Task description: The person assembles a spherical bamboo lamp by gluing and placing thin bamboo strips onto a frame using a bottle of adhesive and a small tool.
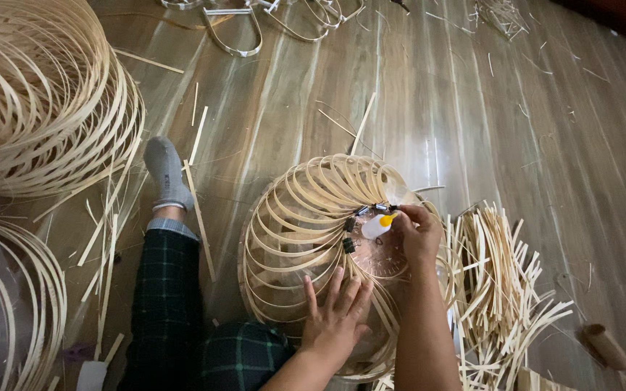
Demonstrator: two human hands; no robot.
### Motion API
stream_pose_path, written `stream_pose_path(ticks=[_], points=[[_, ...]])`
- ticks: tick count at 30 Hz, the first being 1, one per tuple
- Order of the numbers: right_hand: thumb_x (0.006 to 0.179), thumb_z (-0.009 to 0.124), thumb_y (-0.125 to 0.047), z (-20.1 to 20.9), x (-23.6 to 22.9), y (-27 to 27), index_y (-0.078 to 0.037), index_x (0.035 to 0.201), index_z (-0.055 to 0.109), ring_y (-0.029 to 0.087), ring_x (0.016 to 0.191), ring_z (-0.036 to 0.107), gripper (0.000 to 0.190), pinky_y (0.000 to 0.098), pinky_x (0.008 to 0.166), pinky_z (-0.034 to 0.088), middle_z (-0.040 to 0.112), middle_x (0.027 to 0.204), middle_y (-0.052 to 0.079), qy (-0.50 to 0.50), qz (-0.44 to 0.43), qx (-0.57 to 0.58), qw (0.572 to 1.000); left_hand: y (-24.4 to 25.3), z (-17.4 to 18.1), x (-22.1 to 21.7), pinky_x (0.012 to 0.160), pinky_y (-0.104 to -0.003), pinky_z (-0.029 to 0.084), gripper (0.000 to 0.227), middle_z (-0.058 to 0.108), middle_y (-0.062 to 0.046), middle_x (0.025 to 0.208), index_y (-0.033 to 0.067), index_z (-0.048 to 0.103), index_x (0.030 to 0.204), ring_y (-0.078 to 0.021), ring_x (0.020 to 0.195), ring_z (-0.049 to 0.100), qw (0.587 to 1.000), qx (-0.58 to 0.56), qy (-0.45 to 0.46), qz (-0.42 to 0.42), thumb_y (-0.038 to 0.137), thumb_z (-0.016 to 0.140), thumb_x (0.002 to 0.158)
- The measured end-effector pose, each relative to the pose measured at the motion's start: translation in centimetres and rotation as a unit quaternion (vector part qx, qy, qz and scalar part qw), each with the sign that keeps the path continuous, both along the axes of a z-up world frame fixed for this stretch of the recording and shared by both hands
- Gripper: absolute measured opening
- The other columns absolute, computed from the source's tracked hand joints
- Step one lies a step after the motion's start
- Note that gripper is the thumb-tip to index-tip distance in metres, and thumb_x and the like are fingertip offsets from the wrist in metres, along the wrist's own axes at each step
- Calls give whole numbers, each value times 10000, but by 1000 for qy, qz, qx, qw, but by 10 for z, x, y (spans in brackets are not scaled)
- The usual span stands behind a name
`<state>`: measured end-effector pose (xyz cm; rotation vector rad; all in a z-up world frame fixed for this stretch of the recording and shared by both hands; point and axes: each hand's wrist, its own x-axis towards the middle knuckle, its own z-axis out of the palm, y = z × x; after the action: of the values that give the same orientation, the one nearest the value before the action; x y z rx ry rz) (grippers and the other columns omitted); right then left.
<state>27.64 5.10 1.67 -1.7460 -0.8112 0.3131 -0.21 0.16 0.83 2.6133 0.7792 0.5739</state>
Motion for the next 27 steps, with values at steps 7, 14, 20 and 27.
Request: stream_pose_path(ticks=[7,14,20,27], points=[[959,697,-16,26,9,-9,-40,1007,722,163,942,738,58,275,898,615,759,1006,94,28,-38,125,991,0,2,-1,1096,-816,20,1013,250,-39,1602,213,247,1608,-352,1515,111,1000,-18,-3,0,487,775,788],[999,693,-127,35,-38,-72,-11,1082,699,162,954,683,142,304,926,552,735,1029,82,42,-61,-2,997,1,2,-2,1099,-829,41,1028,248,-48,1592,191,265,1606,-346,1521,123,1000,-11,-18,2,509,782,777],[877,768,-187,39,-85,-100,-48,1066,750,161,825,745,236,294,759,589,787,944,85,4,37,-95,995,2,0,-2,1081,-846,42,936,270,-106,1571,181,267,1586,-376,1509,116,1000,-11,14,-9,458,739,827],[817,832,-202,73,-116,-78,-62,972,779,163,761,746,215,316,696,582,782,878,88,-164,62,-212,961,1,4,-4,1084,-842,-10,827,232,-93,1626,168,226,1609,-365,1541,37,999,-20,25,-11,421,621,927]])
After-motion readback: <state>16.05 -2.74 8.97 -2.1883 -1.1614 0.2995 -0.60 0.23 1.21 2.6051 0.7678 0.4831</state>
